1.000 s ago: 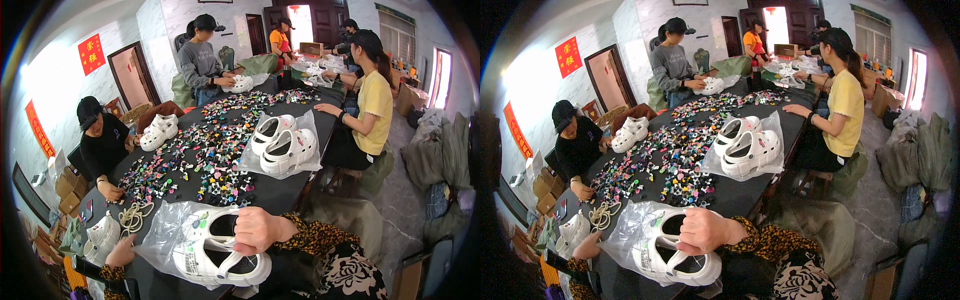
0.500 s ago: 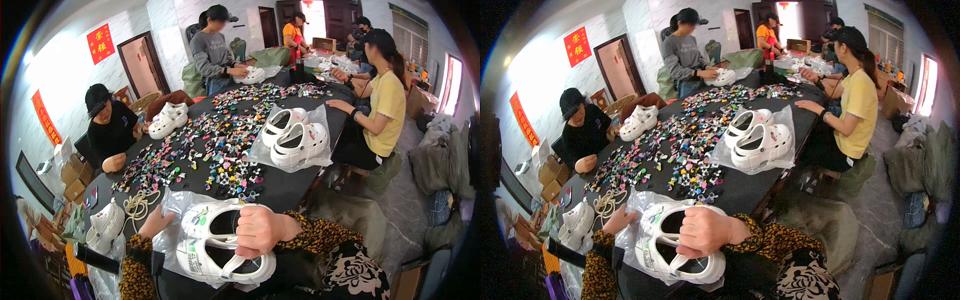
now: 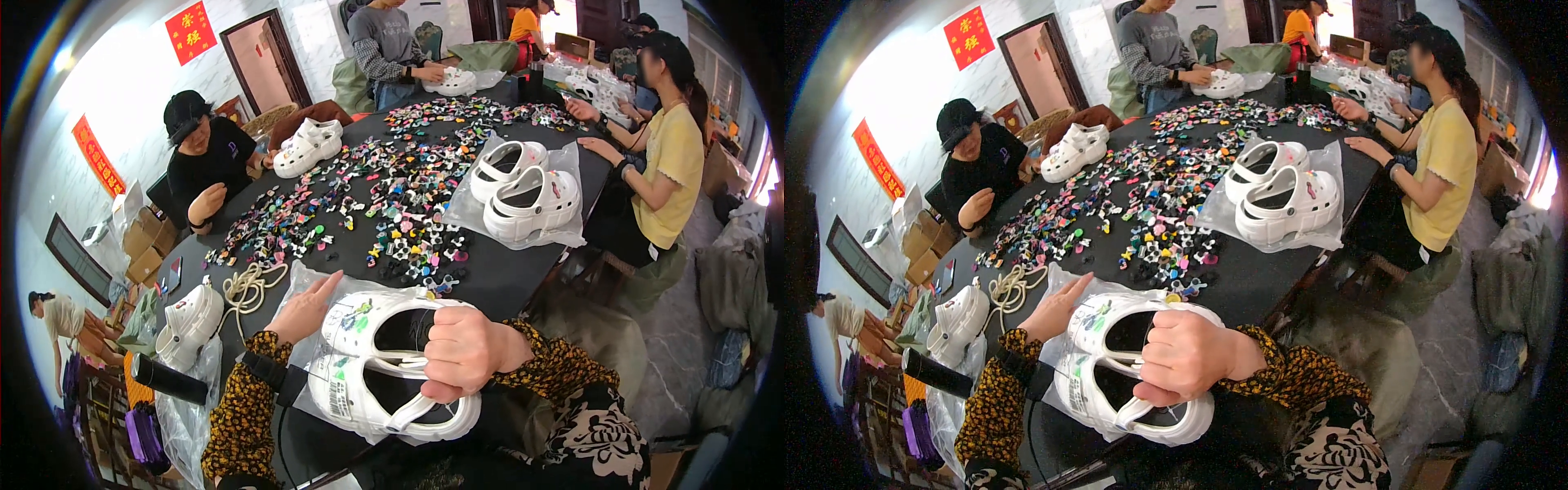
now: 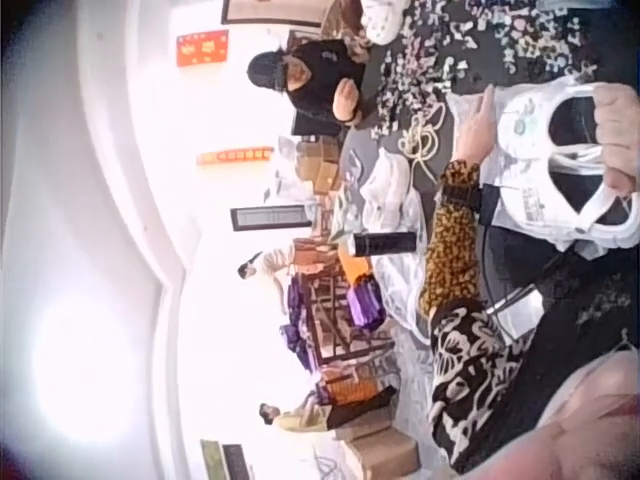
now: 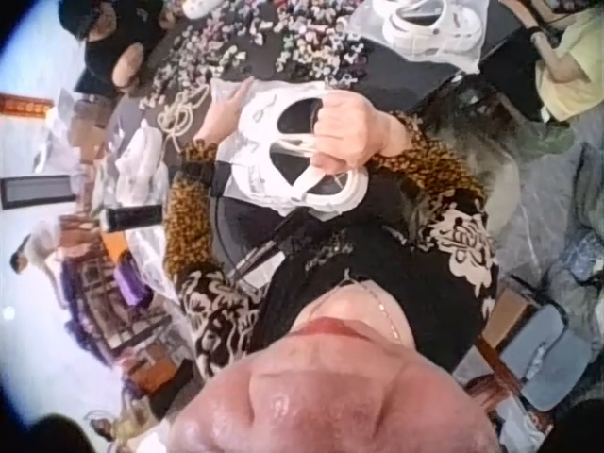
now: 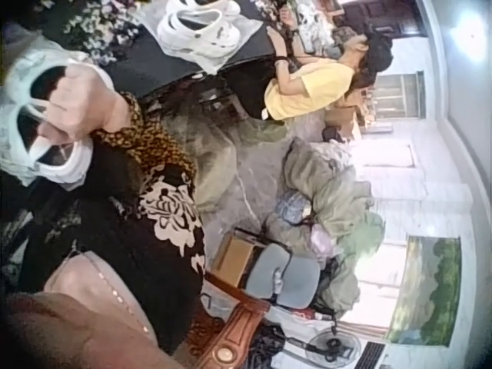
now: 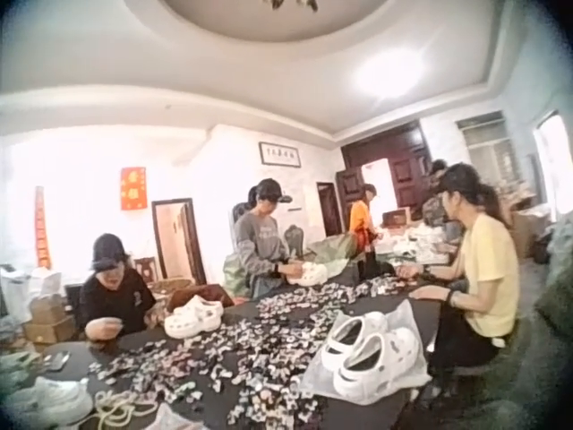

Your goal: Decorating white clog-style shoes with colorful charms and organizing them into bags.

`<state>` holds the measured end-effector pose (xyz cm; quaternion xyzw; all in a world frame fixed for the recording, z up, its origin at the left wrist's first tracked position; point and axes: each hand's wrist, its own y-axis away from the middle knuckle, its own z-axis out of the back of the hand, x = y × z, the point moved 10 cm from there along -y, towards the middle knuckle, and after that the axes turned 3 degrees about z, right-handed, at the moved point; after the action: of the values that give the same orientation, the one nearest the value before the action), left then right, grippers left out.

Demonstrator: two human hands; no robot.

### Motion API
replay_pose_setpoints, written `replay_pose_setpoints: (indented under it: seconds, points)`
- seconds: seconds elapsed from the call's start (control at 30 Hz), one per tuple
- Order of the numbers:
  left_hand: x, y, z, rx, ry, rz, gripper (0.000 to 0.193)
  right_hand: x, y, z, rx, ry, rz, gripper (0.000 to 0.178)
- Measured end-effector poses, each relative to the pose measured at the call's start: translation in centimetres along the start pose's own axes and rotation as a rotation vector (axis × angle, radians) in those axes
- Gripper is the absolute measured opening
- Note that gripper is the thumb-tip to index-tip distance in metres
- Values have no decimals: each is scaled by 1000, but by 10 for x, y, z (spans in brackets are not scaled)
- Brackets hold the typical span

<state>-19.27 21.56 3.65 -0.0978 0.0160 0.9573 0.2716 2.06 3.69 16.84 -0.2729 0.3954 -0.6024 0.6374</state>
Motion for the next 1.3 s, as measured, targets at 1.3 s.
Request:
replay_pose_setpoints:
  seconds: [1.3]
  points:
    - [40, 131, 92, -601, -96, 308, 45, -50, 29, 61, -277, 240, -242, 16]
